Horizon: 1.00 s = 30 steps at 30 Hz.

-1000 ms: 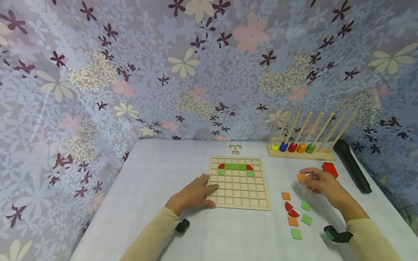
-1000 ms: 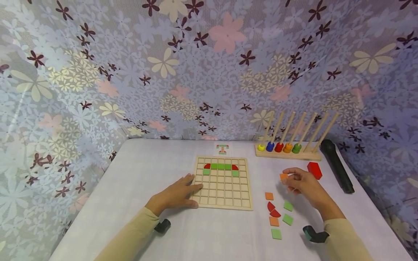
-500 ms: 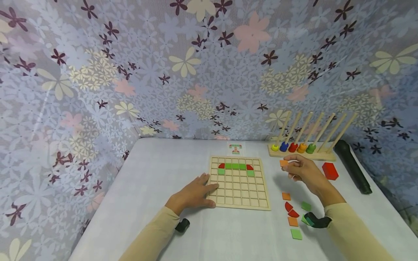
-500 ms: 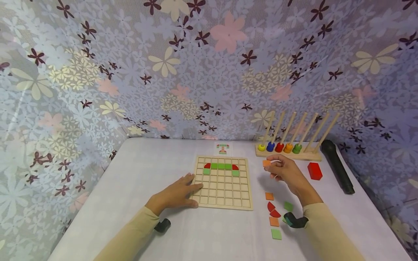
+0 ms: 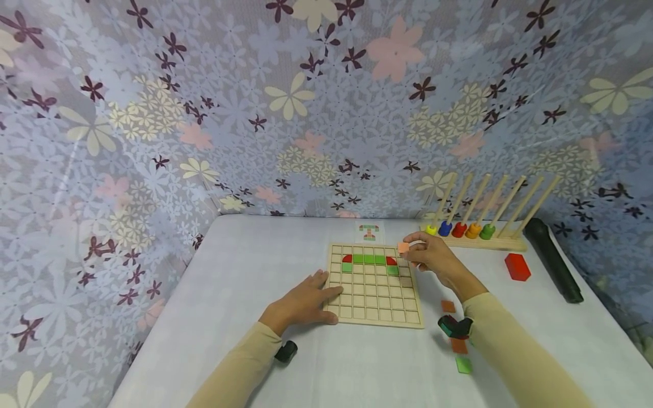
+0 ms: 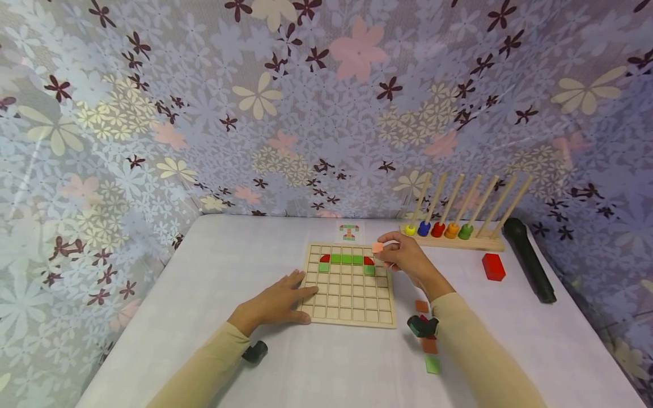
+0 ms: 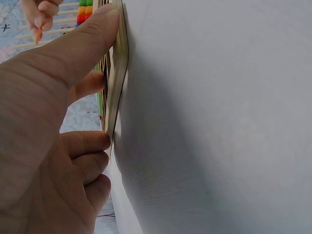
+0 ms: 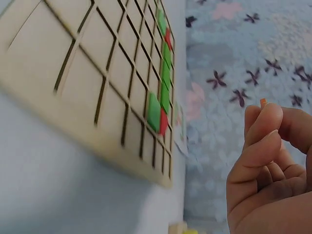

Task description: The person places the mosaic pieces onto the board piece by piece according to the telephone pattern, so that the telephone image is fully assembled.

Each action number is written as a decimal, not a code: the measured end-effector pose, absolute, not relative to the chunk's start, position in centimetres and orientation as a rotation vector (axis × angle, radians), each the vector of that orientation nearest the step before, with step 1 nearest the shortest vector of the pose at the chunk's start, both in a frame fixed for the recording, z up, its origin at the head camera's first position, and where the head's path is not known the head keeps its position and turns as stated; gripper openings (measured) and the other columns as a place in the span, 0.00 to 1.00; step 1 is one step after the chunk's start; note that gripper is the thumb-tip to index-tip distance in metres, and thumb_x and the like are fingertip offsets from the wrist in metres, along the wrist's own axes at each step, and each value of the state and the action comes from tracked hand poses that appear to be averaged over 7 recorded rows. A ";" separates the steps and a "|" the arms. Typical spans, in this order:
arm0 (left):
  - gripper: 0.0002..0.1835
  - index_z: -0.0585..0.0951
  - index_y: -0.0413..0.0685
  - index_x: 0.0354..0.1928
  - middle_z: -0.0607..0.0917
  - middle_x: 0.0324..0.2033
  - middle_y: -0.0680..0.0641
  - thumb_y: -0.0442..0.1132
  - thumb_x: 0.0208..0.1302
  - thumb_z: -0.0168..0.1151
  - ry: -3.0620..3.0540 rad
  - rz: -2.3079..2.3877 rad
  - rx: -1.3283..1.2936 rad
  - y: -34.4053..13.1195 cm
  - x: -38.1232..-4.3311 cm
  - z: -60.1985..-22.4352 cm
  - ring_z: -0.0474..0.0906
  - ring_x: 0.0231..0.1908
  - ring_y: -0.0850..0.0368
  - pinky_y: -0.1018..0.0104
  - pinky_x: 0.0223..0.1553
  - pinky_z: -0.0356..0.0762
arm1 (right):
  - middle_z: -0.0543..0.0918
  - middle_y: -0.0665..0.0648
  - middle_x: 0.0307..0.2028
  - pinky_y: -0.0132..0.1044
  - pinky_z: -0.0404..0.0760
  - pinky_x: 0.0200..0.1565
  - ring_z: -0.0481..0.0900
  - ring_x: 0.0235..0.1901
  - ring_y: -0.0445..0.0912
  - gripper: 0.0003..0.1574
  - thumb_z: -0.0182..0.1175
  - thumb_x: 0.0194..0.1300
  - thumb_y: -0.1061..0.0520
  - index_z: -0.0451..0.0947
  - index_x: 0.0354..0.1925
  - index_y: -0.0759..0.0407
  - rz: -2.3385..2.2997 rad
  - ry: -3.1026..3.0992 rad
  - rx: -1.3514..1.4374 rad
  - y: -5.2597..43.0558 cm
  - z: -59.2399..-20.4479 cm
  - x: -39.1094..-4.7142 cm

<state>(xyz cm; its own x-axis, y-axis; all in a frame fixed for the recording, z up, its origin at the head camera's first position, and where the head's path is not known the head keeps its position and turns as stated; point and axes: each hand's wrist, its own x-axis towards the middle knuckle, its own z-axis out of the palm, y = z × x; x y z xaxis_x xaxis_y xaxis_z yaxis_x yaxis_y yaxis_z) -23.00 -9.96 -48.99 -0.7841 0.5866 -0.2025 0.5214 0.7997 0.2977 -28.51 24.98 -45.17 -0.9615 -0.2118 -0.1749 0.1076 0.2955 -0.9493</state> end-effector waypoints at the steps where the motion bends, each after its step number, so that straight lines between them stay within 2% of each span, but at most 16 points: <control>1: 0.42 0.67 0.62 0.77 0.53 0.80 0.39 0.63 0.63 0.66 2.703 0.327 0.852 -10.0 -23.0 -49.0 0.44 0.80 0.44 0.48 0.78 0.51 | 0.85 0.55 0.33 0.38 0.78 0.30 0.80 0.28 0.47 0.32 0.67 0.69 0.58 0.66 0.65 0.65 -1.709 2.295 -0.092 24.4 -45.4 -28.8; 9: 0.42 0.67 0.63 0.77 0.53 0.80 0.40 0.63 0.63 0.66 2.704 0.321 0.854 -10.3 -23.1 -49.0 0.44 0.80 0.44 0.47 0.78 0.52 | 0.86 0.64 0.37 0.38 0.71 0.26 0.75 0.22 0.45 0.31 0.65 0.69 0.61 0.67 0.65 0.66 -1.689 2.223 -0.115 20.4 -47.5 -29.9; 13: 0.42 0.67 0.63 0.77 0.53 0.80 0.39 0.63 0.63 0.66 2.702 0.321 0.866 -10.2 -23.1 -48.9 0.44 0.80 0.44 0.48 0.78 0.51 | 0.84 0.65 0.35 0.37 0.76 0.27 0.78 0.23 0.45 0.28 0.63 0.68 0.64 0.68 0.63 0.68 -1.650 2.227 -0.133 19.4 -48.5 -30.2; 17: 0.42 0.67 0.64 0.77 0.53 0.80 0.39 0.64 0.63 0.66 2.706 0.321 0.869 -9.9 -23.1 -49.0 0.44 0.80 0.44 0.48 0.78 0.51 | 0.84 0.63 0.36 0.36 0.78 0.28 0.78 0.23 0.45 0.25 0.63 0.67 0.65 0.70 0.60 0.69 -1.594 2.291 -0.162 18.8 -48.9 -30.4; 24: 0.42 0.66 0.66 0.77 0.52 0.80 0.41 0.65 0.62 0.66 2.708 0.307 0.836 -9.8 -23.2 -49.2 0.44 0.80 0.45 0.47 0.77 0.53 | 0.81 0.58 0.37 0.39 0.77 0.34 0.76 0.32 0.49 0.18 0.68 0.63 0.60 0.77 0.50 0.62 -1.328 2.526 -0.225 17.9 -49.3 -30.4; 30: 0.42 0.66 0.66 0.77 0.53 0.80 0.42 0.66 0.62 0.65 2.706 0.287 0.826 -10.0 -23.3 -49.3 0.44 0.80 0.45 0.48 0.77 0.53 | 0.82 0.59 0.41 0.44 0.78 0.39 0.77 0.38 0.51 0.17 0.69 0.61 0.60 0.80 0.49 0.61 -1.139 2.676 -0.268 17.3 -49.5 -30.1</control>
<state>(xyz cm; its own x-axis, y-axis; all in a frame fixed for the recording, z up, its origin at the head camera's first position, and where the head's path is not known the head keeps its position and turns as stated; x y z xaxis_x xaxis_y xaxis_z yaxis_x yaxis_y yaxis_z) -23.26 -9.99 -49.33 -0.7909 0.5701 -0.2222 0.5109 0.8152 0.2729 -30.15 17.26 -49.51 -0.9589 -0.2520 -0.1304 -0.0807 0.6828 -0.7261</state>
